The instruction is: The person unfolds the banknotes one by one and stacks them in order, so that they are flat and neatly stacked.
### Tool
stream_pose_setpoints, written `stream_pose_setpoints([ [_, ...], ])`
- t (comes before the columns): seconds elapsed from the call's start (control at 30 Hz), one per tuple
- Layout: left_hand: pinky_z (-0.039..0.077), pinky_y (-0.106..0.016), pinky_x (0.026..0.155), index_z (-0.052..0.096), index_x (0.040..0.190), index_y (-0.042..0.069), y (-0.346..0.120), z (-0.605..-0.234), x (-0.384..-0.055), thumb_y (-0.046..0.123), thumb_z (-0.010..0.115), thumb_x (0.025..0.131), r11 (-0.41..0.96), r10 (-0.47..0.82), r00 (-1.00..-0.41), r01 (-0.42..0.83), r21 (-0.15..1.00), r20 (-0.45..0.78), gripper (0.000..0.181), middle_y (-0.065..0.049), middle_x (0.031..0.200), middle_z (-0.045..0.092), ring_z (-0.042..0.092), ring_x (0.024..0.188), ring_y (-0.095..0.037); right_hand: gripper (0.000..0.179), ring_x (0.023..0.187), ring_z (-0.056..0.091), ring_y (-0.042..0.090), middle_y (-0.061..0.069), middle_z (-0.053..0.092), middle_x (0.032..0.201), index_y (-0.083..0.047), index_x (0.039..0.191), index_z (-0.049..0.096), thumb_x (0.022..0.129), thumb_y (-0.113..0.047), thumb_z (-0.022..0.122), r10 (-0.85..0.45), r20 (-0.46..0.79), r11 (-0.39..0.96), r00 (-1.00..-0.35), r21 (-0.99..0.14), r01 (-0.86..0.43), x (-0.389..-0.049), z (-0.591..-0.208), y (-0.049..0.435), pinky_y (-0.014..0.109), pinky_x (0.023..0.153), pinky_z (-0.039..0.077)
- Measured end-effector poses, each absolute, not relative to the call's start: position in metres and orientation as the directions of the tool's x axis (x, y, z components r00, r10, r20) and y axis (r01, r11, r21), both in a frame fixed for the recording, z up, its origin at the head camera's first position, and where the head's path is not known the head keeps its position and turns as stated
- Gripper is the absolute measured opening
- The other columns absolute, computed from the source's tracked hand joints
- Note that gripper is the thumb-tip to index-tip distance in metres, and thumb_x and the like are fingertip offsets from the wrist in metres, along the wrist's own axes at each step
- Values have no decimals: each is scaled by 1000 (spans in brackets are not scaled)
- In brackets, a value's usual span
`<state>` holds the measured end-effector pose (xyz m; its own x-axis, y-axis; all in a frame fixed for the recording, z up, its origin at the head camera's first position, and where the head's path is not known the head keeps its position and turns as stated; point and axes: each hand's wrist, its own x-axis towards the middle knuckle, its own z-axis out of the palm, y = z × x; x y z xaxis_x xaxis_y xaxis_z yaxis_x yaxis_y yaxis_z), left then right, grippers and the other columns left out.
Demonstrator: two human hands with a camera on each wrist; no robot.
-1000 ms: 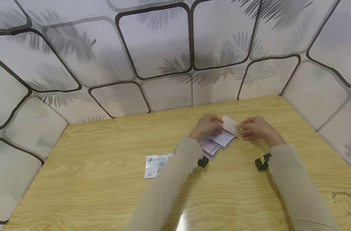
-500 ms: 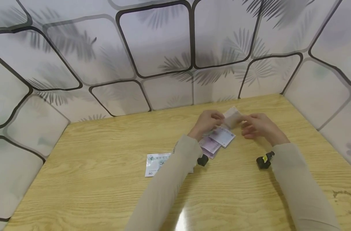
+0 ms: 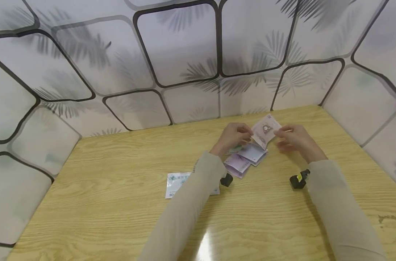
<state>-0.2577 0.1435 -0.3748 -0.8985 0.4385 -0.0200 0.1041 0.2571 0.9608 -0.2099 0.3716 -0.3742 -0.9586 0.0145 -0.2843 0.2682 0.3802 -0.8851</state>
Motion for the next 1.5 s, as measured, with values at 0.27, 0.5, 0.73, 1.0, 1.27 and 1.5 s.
stream_pose_setpoints([
  [0.27,60,-30,74,78,98,0,140,-378,-257,5,62,100,280,417,-909,144,949,15,17,-7,88,74,71,82,-22,78,82,64,-2,41,16,155,17,153,-2,109,-26,47,9,-290,303,-957,-911,278,-209,-373,373,28,82,59],
  [0.5,46,-14,62,81,96,5,134,-377,-256,16,76,93,357,380,-919,248,901,103,11,2,87,75,61,73,-4,80,85,64,-4,41,21,154,15,154,-3,109,-31,45,-24,-286,334,-958,-905,262,-209,-372,369,29,85,59],
  [0.73,48,-16,57,75,98,1,126,-375,-255,0,69,94,309,440,-884,314,898,158,7,1,79,67,62,70,-12,78,86,62,-6,39,16,156,15,154,-2,109,-30,44,-16,-255,325,-967,-916,236,-211,-375,366,28,85,58],
  [1.0,61,-34,68,71,107,0,119,-373,-254,-1,61,99,242,477,-864,303,922,159,13,-4,87,63,67,76,-31,68,82,66,2,0,63,105,16,153,13,108,-21,48,19,-172,347,-985,-923,168,-212,-377,365,29,80,60],
  [1.27,62,-38,69,58,132,-3,112,-374,-254,-9,56,97,101,344,-934,144,984,101,36,-4,86,52,62,69,-19,37,76,68,6,-13,62,90,7,135,44,108,-17,49,40,-128,296,-991,-946,134,-212,-376,363,25,73,60],
  [1.5,62,-32,67,59,133,-8,102,-380,-255,-7,61,97,83,309,-951,57,995,29,36,-1,84,59,63,69,-16,16,76,70,12,-6,63,92,-2,119,50,107,-13,51,29,-153,88,-988,-984,155,-211,-372,361,26,72,60],
])
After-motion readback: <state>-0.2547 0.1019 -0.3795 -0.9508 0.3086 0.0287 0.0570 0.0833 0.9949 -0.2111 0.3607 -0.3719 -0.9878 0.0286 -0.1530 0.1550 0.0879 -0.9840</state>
